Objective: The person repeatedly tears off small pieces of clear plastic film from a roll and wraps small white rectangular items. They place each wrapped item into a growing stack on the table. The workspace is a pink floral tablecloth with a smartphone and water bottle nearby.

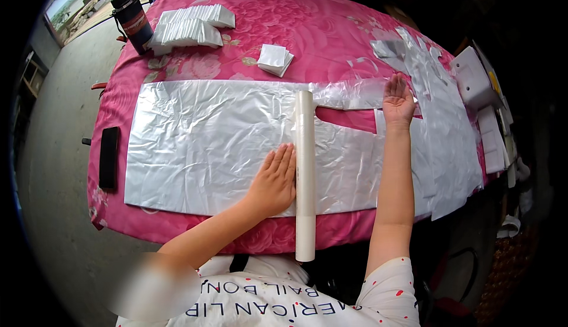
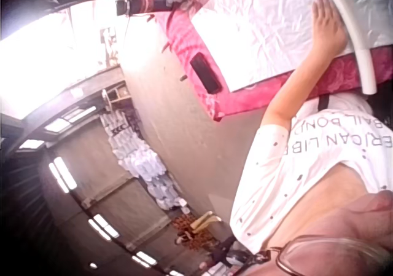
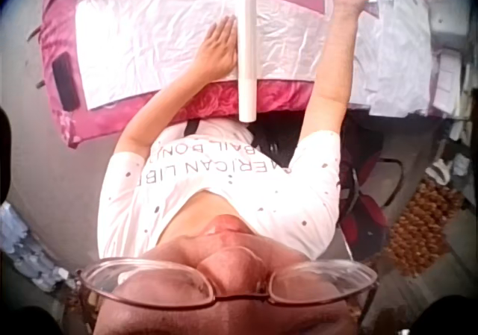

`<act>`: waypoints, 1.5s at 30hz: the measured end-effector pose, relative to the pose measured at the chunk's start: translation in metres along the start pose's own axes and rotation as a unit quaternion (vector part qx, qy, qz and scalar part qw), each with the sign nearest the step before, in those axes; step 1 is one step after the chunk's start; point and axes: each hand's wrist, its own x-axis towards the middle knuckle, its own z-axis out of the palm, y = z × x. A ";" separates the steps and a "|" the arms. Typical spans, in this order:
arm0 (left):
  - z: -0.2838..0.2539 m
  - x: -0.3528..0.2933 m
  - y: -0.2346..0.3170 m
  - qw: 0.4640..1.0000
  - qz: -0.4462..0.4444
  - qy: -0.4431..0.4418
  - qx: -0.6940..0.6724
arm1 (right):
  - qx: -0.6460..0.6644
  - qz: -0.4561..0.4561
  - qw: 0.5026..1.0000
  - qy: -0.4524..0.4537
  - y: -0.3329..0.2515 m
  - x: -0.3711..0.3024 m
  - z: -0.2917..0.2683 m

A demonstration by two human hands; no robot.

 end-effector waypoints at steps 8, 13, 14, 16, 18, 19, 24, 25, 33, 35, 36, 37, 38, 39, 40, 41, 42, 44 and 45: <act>0.002 -0.002 -0.001 1.000 0.005 0.013 0.012 | -0.221 -0.059 0.965 -0.127 0.000 -0.072 0.115; 0.006 0.001 0.000 0.999 0.020 0.029 -0.031 | -0.462 0.032 0.800 -0.382 0.151 -0.168 0.138; 0.009 0.000 -0.004 0.997 0.021 0.042 -0.062 | -0.517 0.046 0.746 -0.417 0.181 -0.190 0.137; 0.012 -0.003 -0.003 0.995 0.038 0.081 0.031 | -0.587 0.124 0.645 -0.474 0.233 -0.220 0.131; 0.021 -0.001 -0.006 0.992 0.048 0.115 0.014 | -0.642 0.096 0.548 -0.528 0.270 -0.242 0.121; 0.027 0.003 -0.005 0.994 0.049 0.098 0.022 | -0.649 0.016 0.529 -0.546 0.295 -0.243 0.089; 0.002 -0.021 -0.009 0.997 0.000 0.078 0.012 | -0.670 -0.014 0.403 -0.623 0.294 -0.238 0.090; -0.009 -0.031 -0.010 0.998 -0.017 0.065 0.007 | -0.670 0.003 0.407 -0.621 0.290 -0.233 0.088; -0.094 -0.083 -0.077 0.991 -0.082 0.067 0.078 | -0.621 0.106 0.511 -0.584 0.235 -0.194 0.091; -0.098 -0.079 -0.083 0.989 -0.120 0.056 0.059 | -0.598 0.153 0.540 -0.571 0.231 -0.195 0.090; -0.095 -0.076 -0.086 0.989 -0.106 0.095 0.039 | -0.585 0.178 0.551 -0.569 0.233 -0.198 0.087; -0.094 -0.072 -0.087 0.980 -0.159 0.114 -0.037 | -0.569 0.201 0.560 -0.568 0.237 -0.202 0.084; -0.092 -0.067 -0.088 0.962 -0.210 0.131 -0.114 | -0.551 0.203 0.596 -0.548 0.241 -0.210 0.080; -0.089 -0.062 -0.090 0.936 -0.259 0.147 -0.189 | -0.532 0.230 0.597 -0.555 0.241 -0.211 0.080; -0.079 -0.060 -0.096 0.917 -0.255 0.239 -0.191 | -0.511 0.258 0.595 -0.565 0.242 -0.215 0.085; -0.073 -0.057 -0.102 0.905 -0.258 0.253 -0.224 | -0.491 0.286 0.594 -0.570 0.241 -0.216 0.085; -0.069 -0.054 -0.106 0.892 -0.261 0.267 -0.256 | -0.445 0.286 0.615 -0.585 0.249 -0.211 0.079; -0.068 -0.051 -0.112 0.876 -0.280 0.273 -0.282 | -0.478 0.255 0.621 -0.567 0.243 -0.211 0.081; -0.069 -0.052 -0.115 0.875 -0.296 0.265 -0.276 | -0.494 0.238 0.623 -0.557 0.238 -0.210 0.083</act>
